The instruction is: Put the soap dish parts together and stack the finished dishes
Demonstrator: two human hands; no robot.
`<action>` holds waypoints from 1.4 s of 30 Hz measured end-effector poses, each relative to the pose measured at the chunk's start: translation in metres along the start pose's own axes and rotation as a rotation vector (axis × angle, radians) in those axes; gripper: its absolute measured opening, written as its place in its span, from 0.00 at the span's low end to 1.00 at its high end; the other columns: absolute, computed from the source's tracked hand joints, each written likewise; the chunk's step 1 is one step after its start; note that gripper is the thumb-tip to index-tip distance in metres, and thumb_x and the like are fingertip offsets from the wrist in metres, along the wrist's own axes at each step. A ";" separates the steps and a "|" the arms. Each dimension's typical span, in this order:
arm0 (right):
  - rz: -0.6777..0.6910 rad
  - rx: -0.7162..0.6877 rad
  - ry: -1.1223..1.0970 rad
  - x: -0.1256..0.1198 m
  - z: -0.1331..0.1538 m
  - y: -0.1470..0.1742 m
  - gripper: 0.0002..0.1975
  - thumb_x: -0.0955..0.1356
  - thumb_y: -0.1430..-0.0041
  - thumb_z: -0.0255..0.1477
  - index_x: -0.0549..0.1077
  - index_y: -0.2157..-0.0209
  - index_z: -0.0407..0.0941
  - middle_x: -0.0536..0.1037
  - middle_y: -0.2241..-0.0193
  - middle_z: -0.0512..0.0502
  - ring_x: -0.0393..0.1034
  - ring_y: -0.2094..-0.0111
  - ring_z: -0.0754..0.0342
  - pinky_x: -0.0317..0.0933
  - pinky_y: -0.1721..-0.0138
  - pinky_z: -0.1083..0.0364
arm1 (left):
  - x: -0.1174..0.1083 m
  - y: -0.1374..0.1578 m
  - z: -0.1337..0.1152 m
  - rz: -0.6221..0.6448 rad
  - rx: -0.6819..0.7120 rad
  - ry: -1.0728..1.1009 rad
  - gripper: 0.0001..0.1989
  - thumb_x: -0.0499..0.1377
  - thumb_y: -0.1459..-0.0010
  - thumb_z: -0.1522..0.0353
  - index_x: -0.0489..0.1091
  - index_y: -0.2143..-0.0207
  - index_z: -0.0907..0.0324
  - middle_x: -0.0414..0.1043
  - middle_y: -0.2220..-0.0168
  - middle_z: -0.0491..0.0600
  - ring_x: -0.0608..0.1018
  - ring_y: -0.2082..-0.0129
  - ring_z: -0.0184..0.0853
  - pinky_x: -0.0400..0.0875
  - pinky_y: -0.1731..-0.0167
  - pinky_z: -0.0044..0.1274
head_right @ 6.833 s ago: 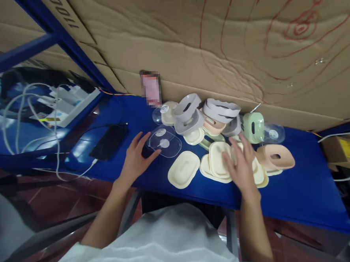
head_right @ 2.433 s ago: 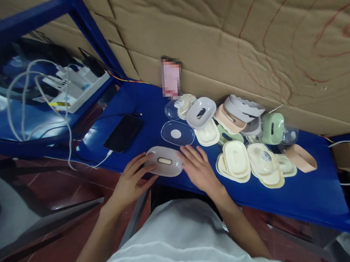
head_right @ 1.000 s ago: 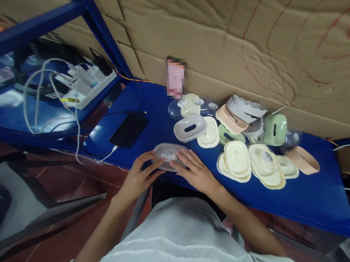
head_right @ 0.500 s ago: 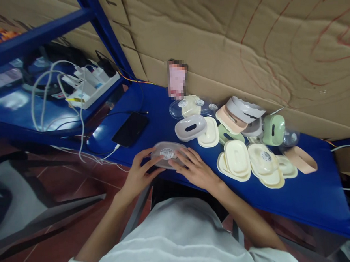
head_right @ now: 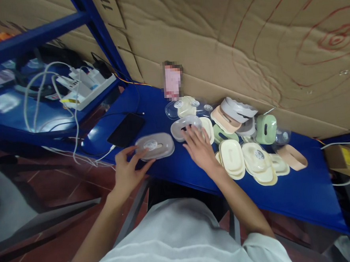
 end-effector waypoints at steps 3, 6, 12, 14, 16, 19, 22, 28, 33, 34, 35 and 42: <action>0.016 0.020 0.039 -0.003 -0.012 -0.004 0.21 0.63 0.24 0.27 0.73 0.34 0.46 0.77 0.36 0.35 0.65 0.30 0.37 0.41 0.25 0.24 | 0.003 -0.022 -0.006 -0.097 -0.040 -0.064 0.23 0.68 0.33 0.60 0.75 0.39 0.55 0.71 0.44 0.62 0.77 0.49 0.49 0.76 0.50 0.40; 0.008 -0.012 0.019 -0.004 0.000 0.015 0.17 0.65 0.24 0.28 0.78 0.39 0.47 0.82 0.43 0.38 0.70 0.35 0.40 0.41 0.24 0.29 | 0.004 -0.038 -0.021 -0.110 -0.086 -0.085 0.24 0.64 0.30 0.62 0.72 0.35 0.56 0.70 0.41 0.65 0.77 0.46 0.52 0.73 0.46 0.44; -0.025 -0.121 -0.088 -0.017 0.039 0.049 0.15 0.65 0.22 0.33 0.76 0.40 0.49 0.83 0.45 0.43 0.74 0.39 0.47 0.45 0.25 0.38 | 0.012 -0.020 -0.062 0.258 0.248 0.103 0.22 0.65 0.30 0.63 0.72 0.35 0.51 0.72 0.35 0.59 0.74 0.35 0.53 0.74 0.40 0.46; -0.053 -0.068 -0.102 -0.020 0.031 0.048 0.20 0.64 0.22 0.37 0.74 0.36 0.47 0.80 0.40 0.40 0.72 0.36 0.44 0.52 0.27 0.40 | 0.017 -0.005 -0.059 0.372 0.294 0.132 0.20 0.65 0.31 0.66 0.74 0.38 0.52 0.74 0.36 0.58 0.74 0.33 0.53 0.76 0.40 0.47; -0.052 0.035 -0.069 -0.018 0.017 0.046 0.25 0.63 0.22 0.39 0.68 0.30 0.45 0.76 0.35 0.36 0.68 0.32 0.41 0.55 0.29 0.39 | 0.016 0.008 -0.047 0.385 0.262 0.172 0.21 0.65 0.31 0.70 0.74 0.37 0.52 0.76 0.38 0.57 0.72 0.30 0.53 0.76 0.37 0.49; -0.005 0.137 -0.002 -0.009 0.004 0.045 0.30 0.64 0.22 0.41 0.63 0.28 0.41 0.73 0.33 0.31 0.66 0.31 0.37 0.52 0.28 0.34 | 0.003 0.018 -0.029 0.287 0.168 0.231 0.24 0.65 0.32 0.72 0.72 0.36 0.50 0.76 0.38 0.55 0.69 0.27 0.53 0.73 0.33 0.53; 0.023 0.134 -0.026 -0.002 0.010 0.049 0.25 0.66 0.23 0.41 0.71 0.34 0.42 0.78 0.37 0.32 0.71 0.35 0.38 0.51 0.28 0.32 | -0.017 0.016 -0.025 0.158 0.088 0.270 0.23 0.64 0.32 0.74 0.72 0.37 0.52 0.75 0.38 0.55 0.68 0.27 0.53 0.69 0.31 0.54; 0.035 -0.018 -0.227 -0.009 0.029 0.068 0.12 0.64 0.24 0.23 0.80 0.53 0.46 0.85 0.54 0.45 0.78 0.43 0.49 0.53 0.25 0.35 | -0.018 -0.002 -0.048 0.147 0.112 0.375 0.18 0.62 0.30 0.75 0.73 0.41 0.54 0.75 0.38 0.54 0.68 0.27 0.50 0.72 0.31 0.49; -0.041 -0.094 -0.288 -0.012 0.037 0.087 0.13 0.65 0.27 0.19 0.79 0.53 0.46 0.85 0.53 0.45 0.78 0.43 0.51 0.60 0.27 0.38 | 0.001 -0.013 -0.056 0.184 0.153 0.449 0.17 0.61 0.30 0.77 0.72 0.41 0.56 0.74 0.37 0.56 0.65 0.25 0.51 0.70 0.30 0.50; -0.051 -0.098 -0.303 -0.011 0.040 0.090 0.13 0.65 0.27 0.18 0.80 0.53 0.46 0.85 0.53 0.45 0.78 0.43 0.51 0.61 0.27 0.38 | 0.003 -0.014 -0.055 0.188 0.157 0.466 0.18 0.61 0.30 0.77 0.71 0.41 0.56 0.73 0.37 0.57 0.65 0.25 0.51 0.69 0.30 0.51; -0.055 -0.102 -0.315 -0.010 0.043 0.093 0.13 0.65 0.27 0.18 0.80 0.53 0.46 0.85 0.52 0.45 0.78 0.42 0.51 0.62 0.27 0.39 | 0.004 -0.013 -0.055 0.192 0.158 0.480 0.17 0.61 0.30 0.77 0.71 0.41 0.56 0.73 0.37 0.57 0.65 0.25 0.51 0.69 0.30 0.52; -0.058 -0.254 -0.268 -0.006 0.075 0.108 0.11 0.70 0.29 0.22 0.81 0.50 0.47 0.85 0.50 0.44 0.77 0.43 0.49 0.68 0.30 0.42 | -0.007 0.008 -0.036 0.129 0.064 0.482 0.15 0.61 0.29 0.72 0.70 0.42 0.55 0.73 0.38 0.56 0.67 0.26 0.54 0.67 0.31 0.59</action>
Point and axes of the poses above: each hand's wrist, its own y-axis away from the middle knuckle, its own x-axis out of the palm, z = x × y, the point moved 4 cm from there along -y, towards the middle knuckle
